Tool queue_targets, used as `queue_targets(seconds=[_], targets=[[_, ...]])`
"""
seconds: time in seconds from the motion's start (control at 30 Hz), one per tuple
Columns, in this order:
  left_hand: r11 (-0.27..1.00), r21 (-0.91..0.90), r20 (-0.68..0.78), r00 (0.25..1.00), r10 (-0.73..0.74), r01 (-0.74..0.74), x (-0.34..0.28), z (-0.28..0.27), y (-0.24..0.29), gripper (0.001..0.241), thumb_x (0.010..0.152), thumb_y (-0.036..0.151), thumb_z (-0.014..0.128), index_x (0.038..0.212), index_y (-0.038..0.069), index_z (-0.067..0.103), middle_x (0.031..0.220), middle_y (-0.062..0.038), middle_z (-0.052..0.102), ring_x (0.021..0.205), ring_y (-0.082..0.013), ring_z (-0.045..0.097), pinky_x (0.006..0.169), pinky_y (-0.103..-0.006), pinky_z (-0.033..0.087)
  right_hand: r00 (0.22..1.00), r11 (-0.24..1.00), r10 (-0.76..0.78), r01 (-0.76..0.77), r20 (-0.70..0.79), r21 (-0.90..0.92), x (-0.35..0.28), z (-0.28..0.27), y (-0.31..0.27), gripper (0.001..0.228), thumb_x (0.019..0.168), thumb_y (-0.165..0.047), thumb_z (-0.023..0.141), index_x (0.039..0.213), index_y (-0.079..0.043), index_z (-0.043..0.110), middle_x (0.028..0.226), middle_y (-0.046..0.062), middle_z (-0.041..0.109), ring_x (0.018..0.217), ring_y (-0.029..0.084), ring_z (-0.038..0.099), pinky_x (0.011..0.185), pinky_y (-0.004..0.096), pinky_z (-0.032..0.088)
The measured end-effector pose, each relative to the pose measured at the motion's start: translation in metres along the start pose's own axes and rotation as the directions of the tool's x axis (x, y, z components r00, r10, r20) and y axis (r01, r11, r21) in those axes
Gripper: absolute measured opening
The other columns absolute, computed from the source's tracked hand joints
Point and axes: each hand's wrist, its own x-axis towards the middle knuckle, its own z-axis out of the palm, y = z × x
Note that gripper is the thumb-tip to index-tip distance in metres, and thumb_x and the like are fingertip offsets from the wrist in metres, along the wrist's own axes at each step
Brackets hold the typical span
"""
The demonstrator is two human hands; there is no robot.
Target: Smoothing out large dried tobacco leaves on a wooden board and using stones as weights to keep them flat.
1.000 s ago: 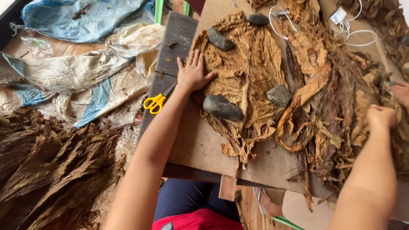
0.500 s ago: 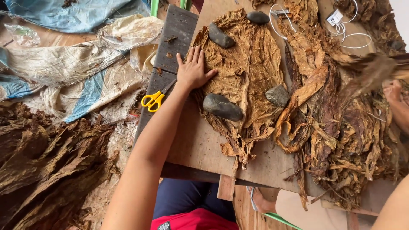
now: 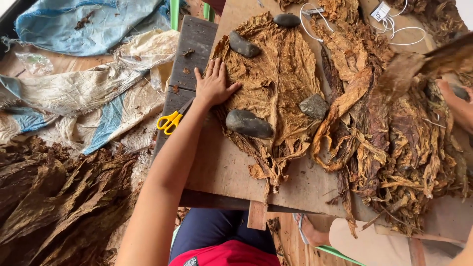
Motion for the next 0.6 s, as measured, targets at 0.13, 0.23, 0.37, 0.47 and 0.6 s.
queue_targets(seconds=[0.13,0.23,0.37,0.47,0.6], targets=[[1.0,-0.015,0.105,0.994,0.003,-0.002,0.0,-0.028,0.002,0.116,0.102,0.093,0.032,0.182,0.009,0.031,0.194,-0.017,0.016,0.178,-0.0343,0.01,0.127,-0.0947,0.003,0.93,0.998,-0.008,-0.014,0.367,0.059,-0.071,-0.002,-0.251,0.053,0.113,-0.012,0.053,0.162,0.008,0.06,0.177,0.025,0.06,0.151,0.042,0.064,0.121,0.068,0.051],[0.997,-0.054,-0.021,0.999,0.049,-0.05,-0.005,-0.052,0.025,0.084,0.106,0.074,0.055,0.157,0.008,0.055,0.186,-0.026,0.029,0.173,-0.0443,0.023,0.12,-0.1004,0.01,0.972,0.978,-0.047,-0.002,0.23,0.208,-0.114,-0.034,-0.295,0.058,0.105,0.004,0.072,0.163,0.009,0.065,0.162,0.027,0.07,0.135,0.043,0.076,0.101,0.054,0.066],[0.893,-0.316,-0.273,0.932,0.238,-0.321,-0.006,-0.072,0.109,0.045,0.114,0.033,0.076,0.147,0.002,0.076,0.152,-0.024,0.07,0.137,-0.0377,0.066,0.122,-0.0497,0.057,0.985,0.98,0.172,-0.168,0.028,-0.107,-0.11,-0.001,-0.276,0.046,0.118,-0.018,0.083,0.162,-0.01,0.074,0.124,0.027,0.083,0.052,0.014,0.047,0.037,0.03,0.033],[0.823,-0.45,-0.011,0.923,0.384,-0.347,-0.001,-0.073,0.187,0.091,0.116,0.062,0.06,0.171,-0.009,0.044,0.164,-0.034,0.06,0.141,-0.0381,0.069,0.12,-0.0461,0.061,0.982,1.0,0.022,-0.021,0.185,-0.01,-0.104,0.059,-0.331,0.076,0.098,-0.019,0.087,0.166,-0.002,0.059,0.165,0.031,0.06,0.15,0.047,0.056,0.124,0.065,0.047],[0.861,-0.455,0.158,0.932,0.327,-0.225,0.023,-0.022,0.259,0.13,0.101,0.081,0.057,0.184,-0.002,-0.002,0.106,-0.024,0.085,0.082,-0.0262,0.086,0.073,-0.0359,0.078,0.947,0.891,-0.186,0.275,0.263,-0.361,-0.071,0.147,-0.302,0.093,0.1,-0.038,0.082,0.181,-0.024,0.041,0.184,0.009,0.045,0.163,0.033,0.042,0.134,0.067,0.028]])
